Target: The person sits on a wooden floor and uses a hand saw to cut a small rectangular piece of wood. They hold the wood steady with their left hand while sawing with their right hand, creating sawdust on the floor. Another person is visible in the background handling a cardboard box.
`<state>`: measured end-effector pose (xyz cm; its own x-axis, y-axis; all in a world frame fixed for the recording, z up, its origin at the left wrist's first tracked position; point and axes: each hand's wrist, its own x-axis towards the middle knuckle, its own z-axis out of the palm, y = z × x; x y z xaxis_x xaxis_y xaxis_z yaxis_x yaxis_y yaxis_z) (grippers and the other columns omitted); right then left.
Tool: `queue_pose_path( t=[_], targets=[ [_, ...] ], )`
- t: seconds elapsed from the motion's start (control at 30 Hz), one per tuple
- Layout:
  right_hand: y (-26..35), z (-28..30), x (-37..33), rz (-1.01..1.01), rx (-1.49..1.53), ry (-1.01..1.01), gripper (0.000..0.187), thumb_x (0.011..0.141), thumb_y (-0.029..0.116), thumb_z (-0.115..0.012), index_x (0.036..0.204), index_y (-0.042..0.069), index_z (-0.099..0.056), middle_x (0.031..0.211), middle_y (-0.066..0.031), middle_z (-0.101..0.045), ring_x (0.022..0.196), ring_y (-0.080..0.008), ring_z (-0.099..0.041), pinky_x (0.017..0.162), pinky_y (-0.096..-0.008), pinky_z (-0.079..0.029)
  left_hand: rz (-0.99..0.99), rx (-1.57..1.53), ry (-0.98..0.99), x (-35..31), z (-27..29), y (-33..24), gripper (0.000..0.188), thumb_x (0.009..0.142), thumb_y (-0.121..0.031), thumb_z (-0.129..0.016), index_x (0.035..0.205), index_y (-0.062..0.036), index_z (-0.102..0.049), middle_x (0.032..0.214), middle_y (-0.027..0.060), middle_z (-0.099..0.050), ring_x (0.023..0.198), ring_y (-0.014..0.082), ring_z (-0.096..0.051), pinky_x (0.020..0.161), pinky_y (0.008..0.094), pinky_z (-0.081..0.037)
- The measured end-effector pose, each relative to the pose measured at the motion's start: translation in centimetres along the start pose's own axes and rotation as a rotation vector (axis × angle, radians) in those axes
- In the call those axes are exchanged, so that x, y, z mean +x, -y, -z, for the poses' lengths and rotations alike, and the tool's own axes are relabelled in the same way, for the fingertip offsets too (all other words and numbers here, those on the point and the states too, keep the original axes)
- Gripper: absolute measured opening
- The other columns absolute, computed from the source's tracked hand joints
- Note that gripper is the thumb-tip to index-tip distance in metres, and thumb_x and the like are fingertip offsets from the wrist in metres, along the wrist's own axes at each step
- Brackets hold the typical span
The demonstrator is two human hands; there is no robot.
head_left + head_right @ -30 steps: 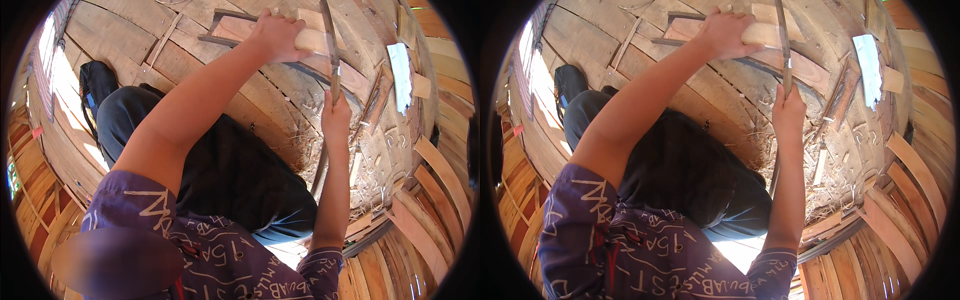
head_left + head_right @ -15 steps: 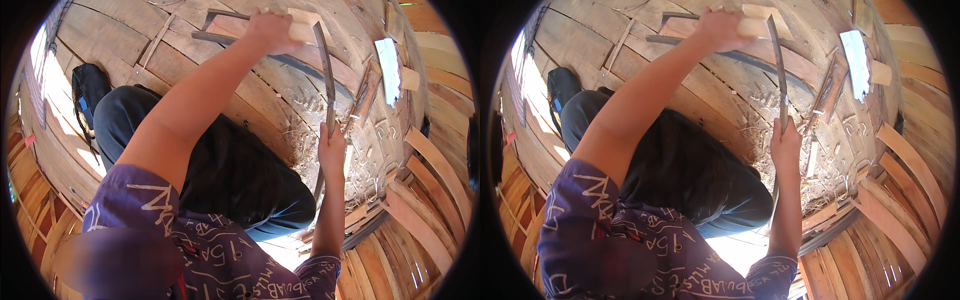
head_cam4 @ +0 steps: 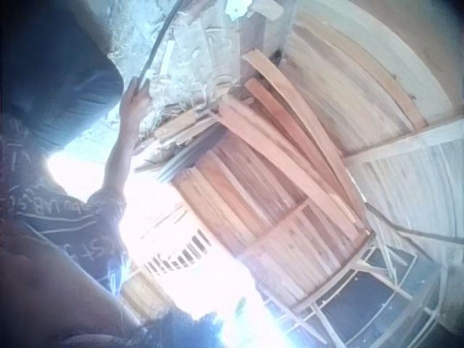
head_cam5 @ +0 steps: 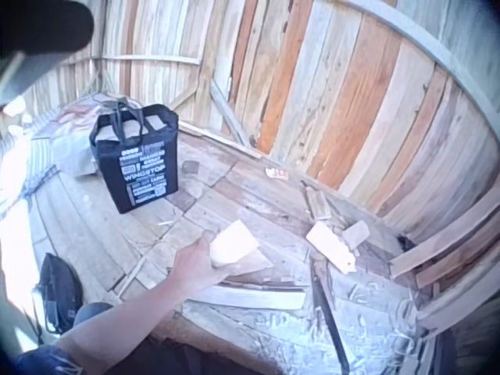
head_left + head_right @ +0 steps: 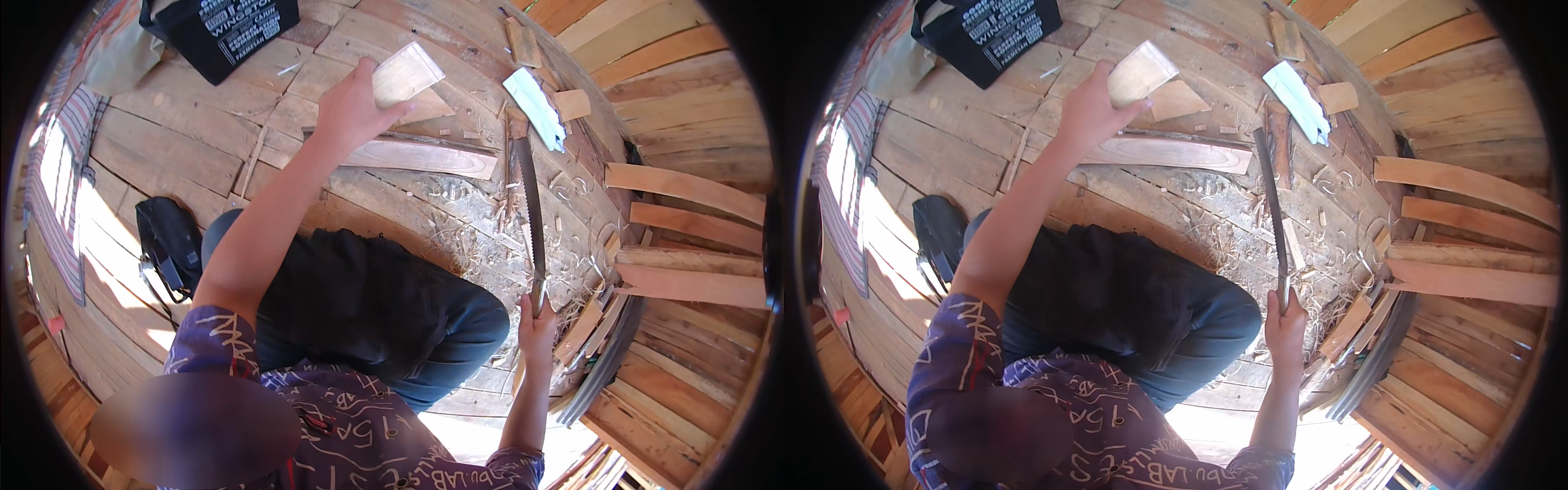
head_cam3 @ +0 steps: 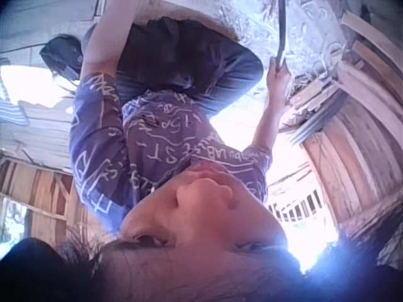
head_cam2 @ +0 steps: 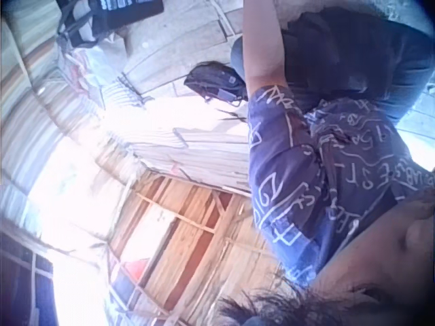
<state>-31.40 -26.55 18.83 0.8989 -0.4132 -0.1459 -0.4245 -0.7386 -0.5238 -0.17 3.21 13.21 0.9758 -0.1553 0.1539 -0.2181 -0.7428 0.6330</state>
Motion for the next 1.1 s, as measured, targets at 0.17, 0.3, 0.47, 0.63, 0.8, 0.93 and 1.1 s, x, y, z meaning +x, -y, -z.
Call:
queue_pose_path(
  t=[0.17,0.3,0.47,0.63,0.8,0.93,1.1],
  targets=[
    [2.5,-4.0,-2.9,-0.004,-0.067,-0.132,0.014,0.091,0.012,-0.060,0.085,-0.001,-0.056,0.063,-0.0216,-0.057,0.058,-0.0410,-0.059,0.052,-0.0450,-0.043,0.023,-0.278,-0.031,-5.1,4.0,-1.0,0.063,0.070,-0.030,-0.085,0.112,-0.0006,-0.048,0.093,0.0196,-0.068,0.086,0.0307,-0.068,0.077,0.0377,-0.053],
    [1.4,-6.6,-3.4,0.066,-0.140,-0.305,0.009,0.080,0.008,-0.061,0.082,0.001,-0.056,0.071,-0.0216,-0.060,0.066,-0.0428,-0.060,0.059,-0.0492,-0.046,0.034,-0.498,-0.077,-6.7,4.3,0.4,0.059,0.070,-0.018,-0.086,0.109,-0.0002,-0.046,0.093,0.0160,-0.067,0.086,0.0204,-0.067,0.076,0.0334,-0.052],
    [1.2,-7.5,-3.6,0.077,-0.268,-0.409,0.011,0.074,0.010,-0.063,0.081,0.003,-0.058,0.073,-0.0189,-0.060,0.070,-0.0415,-0.059,0.065,-0.0502,-0.047,-0.001,-0.682,-0.067,-6.3,3.6,0.0,0.059,0.072,-0.026,-0.084,0.108,-0.0002,-0.045,0.088,0.0178,-0.068,0.082,0.0236,-0.069,0.073,0.0359,-0.054],
    [1.5,-7.9,-2.7,0.045,-0.288,-0.384,0.013,0.075,0.012,-0.065,0.079,0.004,-0.057,0.072,-0.0181,-0.060,0.069,-0.0412,-0.060,0.062,-0.0501,-0.047,-0.039,-0.950,0.066,-6.5,2.5,0.9,0.047,0.079,-0.020,-0.077,0.107,-0.0012,-0.044,0.092,0.0112,-0.061,0.079,0.0174,-0.061,0.071,0.0328,-0.051],
    [1.2,-8.0,-2.6,0.027,-0.292,-0.378,0.014,0.076,0.014,-0.065,0.078,0.004,-0.056,0.071,-0.0179,-0.060,0.070,-0.0411,-0.060,0.063,-0.0506,-0.047,0.015,-1.081,0.242,-7.0,2.9,-0.2,0.040,0.085,-0.017,-0.071,0.109,-0.0023,-0.042,0.091,0.0068,-0.055,0.075,0.0137,-0.057,0.067,0.0298,-0.050],
    [1.4,-8.0,-2.4,0.039,-0.280,-0.364,0.015,0.075,0.015,-0.066,0.079,0.005,-0.056,0.072,-0.0177,-0.060,0.070,-0.0411,-0.060,0.062,-0.0503,-0.047,0.009,-1.146,0.345,-7.3,3.1,-0.9,0.038,0.089,-0.025,-0.064,0.111,-0.0039,-0.041,0.079,0.0043,-0.053,0.071,0.0123,-0.057,0.061,0.0272,-0.049],
    [1.4,-7.9,-2.1,0.038,-0.289,-0.366,0.015,0.073,0.015,-0.067,0.078,0.005,-0.056,0.071,-0.0178,-0.060,0.068,-0.0412,-0.060,0.062,-0.0499,-0.047,-0.028,-1.301,0.418,-7.5,2.1,-0.9,0.045,0.089,-0.038,-0.063,0.111,-0.0045,-0.041,0.073,0.0037,-0.052,0.067,0.0133,-0.055,0.066,0.0314,-0.051]
  ],
)
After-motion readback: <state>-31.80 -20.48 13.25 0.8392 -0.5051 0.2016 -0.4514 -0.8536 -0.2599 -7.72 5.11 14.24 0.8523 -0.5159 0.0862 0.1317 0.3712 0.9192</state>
